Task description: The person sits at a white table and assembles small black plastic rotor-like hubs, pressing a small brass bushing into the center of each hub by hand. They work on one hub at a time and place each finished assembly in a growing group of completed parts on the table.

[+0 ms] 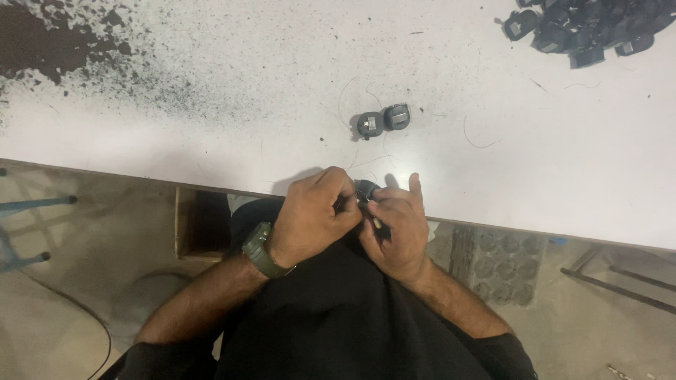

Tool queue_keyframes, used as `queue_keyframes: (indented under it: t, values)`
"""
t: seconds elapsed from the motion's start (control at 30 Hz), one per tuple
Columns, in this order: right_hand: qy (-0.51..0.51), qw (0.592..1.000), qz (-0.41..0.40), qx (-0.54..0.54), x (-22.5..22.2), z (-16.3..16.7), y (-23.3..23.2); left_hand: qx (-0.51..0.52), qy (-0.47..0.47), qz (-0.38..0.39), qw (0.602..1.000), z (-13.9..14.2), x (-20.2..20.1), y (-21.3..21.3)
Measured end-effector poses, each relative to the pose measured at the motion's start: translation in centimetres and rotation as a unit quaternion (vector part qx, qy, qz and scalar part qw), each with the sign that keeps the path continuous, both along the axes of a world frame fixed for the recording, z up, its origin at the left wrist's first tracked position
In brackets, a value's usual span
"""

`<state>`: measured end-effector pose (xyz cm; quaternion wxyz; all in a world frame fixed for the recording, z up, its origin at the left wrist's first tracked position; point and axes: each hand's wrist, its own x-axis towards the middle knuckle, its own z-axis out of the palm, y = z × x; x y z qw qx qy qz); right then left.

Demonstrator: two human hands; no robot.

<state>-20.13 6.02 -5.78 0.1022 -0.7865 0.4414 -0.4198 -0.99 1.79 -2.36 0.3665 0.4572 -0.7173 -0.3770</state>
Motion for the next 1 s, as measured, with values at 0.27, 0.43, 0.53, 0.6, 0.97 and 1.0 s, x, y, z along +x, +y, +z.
queue_keyframes:
  t: [0.27,0.43,0.53,0.6,0.97,1.0]
  values:
    - [0.039,0.998,-0.057,-0.012,-2.1,1.3,-2.1,-0.133,-0.089,0.024,0.987,1.4,-0.3,-2.2]
    - [-0.035,0.988,-0.151,-0.019,-4.6,2.7,-2.7,-0.289,-0.217,0.03,0.932,2.1,-0.3,-7.3]
    - [0.008,0.992,-0.13,-0.006,-4.3,3.5,-2.4,-0.187,-0.227,-0.035,0.955,2.4,-0.6,-8.2]
    - [0.035,0.993,-0.112,0.013,-3.6,4.0,-2.3,-0.194,-0.286,-0.075,0.935,2.5,-0.4,-7.3]
    - [0.123,0.986,-0.026,0.111,-2.1,4.0,-4.0,-0.309,-0.262,-0.221,0.887,4.1,1.5,-3.9]
    - [0.132,0.985,-0.037,0.101,-2.0,3.8,-3.7,-0.287,-0.236,-0.214,0.904,4.1,1.5,-3.9]
